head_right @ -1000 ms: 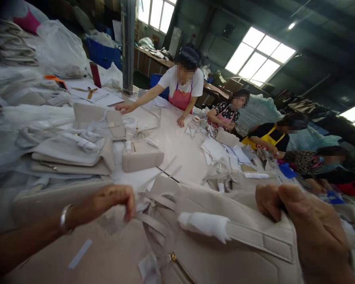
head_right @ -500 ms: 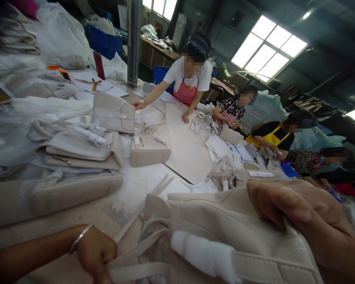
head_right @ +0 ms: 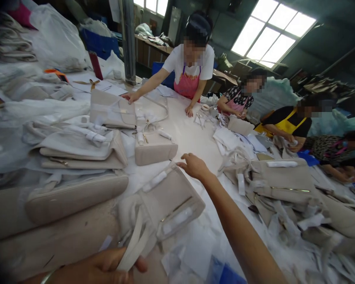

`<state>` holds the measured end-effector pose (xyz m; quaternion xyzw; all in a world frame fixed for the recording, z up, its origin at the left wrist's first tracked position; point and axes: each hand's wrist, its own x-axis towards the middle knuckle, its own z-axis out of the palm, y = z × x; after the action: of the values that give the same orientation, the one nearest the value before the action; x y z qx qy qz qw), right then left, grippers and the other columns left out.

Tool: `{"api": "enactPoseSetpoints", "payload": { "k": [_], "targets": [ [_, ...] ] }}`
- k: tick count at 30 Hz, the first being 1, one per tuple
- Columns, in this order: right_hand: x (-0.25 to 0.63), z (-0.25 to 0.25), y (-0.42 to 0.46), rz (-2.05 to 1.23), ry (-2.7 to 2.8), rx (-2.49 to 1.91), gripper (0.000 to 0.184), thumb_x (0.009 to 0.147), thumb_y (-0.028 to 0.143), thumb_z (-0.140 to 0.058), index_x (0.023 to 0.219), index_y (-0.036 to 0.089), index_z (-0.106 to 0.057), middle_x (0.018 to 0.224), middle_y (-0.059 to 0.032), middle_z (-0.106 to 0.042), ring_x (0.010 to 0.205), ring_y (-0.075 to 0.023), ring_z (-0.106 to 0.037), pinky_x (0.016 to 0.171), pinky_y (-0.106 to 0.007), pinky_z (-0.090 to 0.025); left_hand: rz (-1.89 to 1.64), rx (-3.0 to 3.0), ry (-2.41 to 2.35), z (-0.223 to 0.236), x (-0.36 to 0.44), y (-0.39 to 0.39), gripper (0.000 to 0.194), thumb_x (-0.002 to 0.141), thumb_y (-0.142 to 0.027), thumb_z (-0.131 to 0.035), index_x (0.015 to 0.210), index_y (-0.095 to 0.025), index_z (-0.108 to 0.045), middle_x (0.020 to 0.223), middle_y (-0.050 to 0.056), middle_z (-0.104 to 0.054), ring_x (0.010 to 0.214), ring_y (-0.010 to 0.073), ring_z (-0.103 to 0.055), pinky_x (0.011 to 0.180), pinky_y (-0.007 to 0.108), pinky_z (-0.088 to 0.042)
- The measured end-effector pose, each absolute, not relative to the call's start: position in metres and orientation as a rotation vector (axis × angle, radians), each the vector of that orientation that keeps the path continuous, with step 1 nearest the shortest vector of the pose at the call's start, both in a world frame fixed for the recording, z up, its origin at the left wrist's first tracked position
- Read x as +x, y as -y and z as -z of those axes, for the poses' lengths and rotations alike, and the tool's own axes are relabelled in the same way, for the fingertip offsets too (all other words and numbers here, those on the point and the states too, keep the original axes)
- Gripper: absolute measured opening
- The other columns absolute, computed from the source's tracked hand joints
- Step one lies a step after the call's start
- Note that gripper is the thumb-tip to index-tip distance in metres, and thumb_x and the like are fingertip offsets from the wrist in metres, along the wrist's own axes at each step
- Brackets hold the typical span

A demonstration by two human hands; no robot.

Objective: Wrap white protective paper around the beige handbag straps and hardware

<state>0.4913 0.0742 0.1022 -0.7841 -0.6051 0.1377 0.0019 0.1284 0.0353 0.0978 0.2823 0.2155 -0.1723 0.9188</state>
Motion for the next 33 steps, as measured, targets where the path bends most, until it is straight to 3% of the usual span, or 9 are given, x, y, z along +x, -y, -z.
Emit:
{"api": "enactPoseSetpoints", "payload": {
  "k": [5, 8, 10, 14, 18, 21, 26, 29, 33],
  "targets": [
    [0.436, -0.074, 0.046, -0.292, 1.483, -2.735, 0.058, 0.091, 0.05, -0.042, 0.136, 0.014, -0.039, 0.131, -0.0179, -0.05, 0.12, -0.0305, -0.05, 0.096, -0.042, -0.044, 0.219, 0.45, -0.405, -0.091, 0.126, -0.035, 0.06, 0.083, -0.059, -0.054, 0.11, -0.006, -0.059, 0.088, 0.02, -0.067, 0.07, 0.0188, -0.062, 0.068, 0.029, -0.042],
    [0.375, -0.028, 0.09, -0.271, 1.445, -2.692, 0.074, 0.087, 0.048, -0.051, 0.146, 0.013, -0.024, 0.15, -0.0197, -0.026, 0.138, -0.0346, -0.028, 0.107, -0.045, -0.037, 0.234, 0.364, -0.422, -0.09, 0.116, -0.025, 0.055, 0.086, -0.056, -0.049, 0.111, -0.008, -0.058, 0.085, 0.019, -0.067, 0.068, 0.0191, -0.062, 0.067, 0.029, -0.041],
    [0.344, 0.008, 0.097, -0.266, 1.46, -2.734, 0.077, 0.082, 0.039, -0.06, 0.148, 0.018, -0.025, 0.155, -0.0163, -0.014, 0.142, -0.0402, -0.011, 0.109, -0.05, -0.034, 0.246, 0.391, -0.46, -0.087, 0.102, -0.014, 0.049, 0.082, -0.051, -0.056, 0.107, -0.008, -0.059, 0.084, 0.017, -0.067, 0.069, 0.018, -0.061, 0.067, 0.028, -0.04],
    [0.335, 0.056, 0.089, -0.19, 1.503, -2.815, 0.076, 0.078, 0.029, -0.065, 0.146, 0.021, -0.031, 0.158, -0.0126, -0.007, 0.142, -0.0445, 0.004, 0.106, -0.054, -0.033, 0.262, 0.495, -0.522, -0.076, 0.062, 0.009, 0.042, 0.077, -0.05, -0.063, 0.093, -0.012, -0.055, 0.073, 0.01, -0.064, 0.062, 0.0139, -0.056, 0.059, 0.023, -0.037],
    [0.356, 0.062, 0.087, -0.15, 1.523, -2.868, 0.081, 0.077, 0.036, -0.068, 0.147, 0.029, -0.028, 0.158, -0.0085, -0.01, 0.143, -0.041, 0.001, 0.105, -0.051, -0.035, 0.266, 0.785, -0.416, -0.071, 0.023, 0.025, 0.041, 0.081, -0.054, -0.059, 0.086, -0.015, -0.045, 0.066, 0.003, -0.058, 0.051, 0.0106, -0.053, 0.051, 0.021, -0.03],
    [0.352, 0.055, 0.093, -0.074, 1.444, -2.931, 0.076, 0.079, 0.037, -0.067, 0.145, 0.035, -0.029, 0.158, -0.0065, -0.011, 0.143, -0.0386, -0.004, 0.103, -0.055, -0.034, 0.296, 0.976, -0.345, -0.084, -0.004, 0.037, 0.037, 0.084, -0.05, -0.055, 0.083, -0.015, -0.043, 0.067, 0.001, -0.055, 0.051, 0.0092, -0.054, 0.049, 0.02, -0.029],
    [0.305, 0.045, 0.108, 0.115, 1.238, -2.953, 0.068, 0.083, 0.022, -0.058, 0.145, 0.027, -0.031, 0.157, -0.0122, -0.012, 0.143, -0.0363, -0.008, 0.108, -0.06, -0.023, 0.324, 1.09, -0.274, -0.135, -0.058, 0.048, 0.026, 0.089, -0.041, -0.051, 0.098, -0.016, -0.047, 0.073, 0.0, -0.055, 0.056, 0.012, -0.059, 0.053, 0.021, -0.04],
    [0.262, 0.039, 0.127, 0.207, 1.154, -2.922, 0.062, 0.086, 0.021, -0.052, 0.145, 0.02, -0.032, 0.155, -0.0149, -0.018, 0.142, -0.0342, -0.016, 0.109, -0.053, -0.027, 0.271, 1.126, -0.284, -0.156, -0.089, 0.048, 0.028, 0.091, -0.037, -0.047, 0.112, -0.019, -0.046, 0.075, 0.0, -0.055, 0.055, 0.0114, -0.059, 0.053, 0.021, -0.045],
    [0.2, 0.048, 0.156, 0.242, 1.228, -2.816, 0.061, 0.087, 0.029, -0.051, 0.145, 0.021, -0.034, 0.151, -0.0118, -0.031, 0.135, -0.0262, -0.035, 0.103, -0.035, -0.039, 0.198, 1.287, -0.298, -0.141, -0.117, 0.051, 0.027, 0.09, -0.035, -0.047, 0.11, -0.017, -0.048, 0.077, 0.001, -0.058, 0.039, 0.0065, -0.051, 0.039, 0.016, -0.037]
  ]
}}
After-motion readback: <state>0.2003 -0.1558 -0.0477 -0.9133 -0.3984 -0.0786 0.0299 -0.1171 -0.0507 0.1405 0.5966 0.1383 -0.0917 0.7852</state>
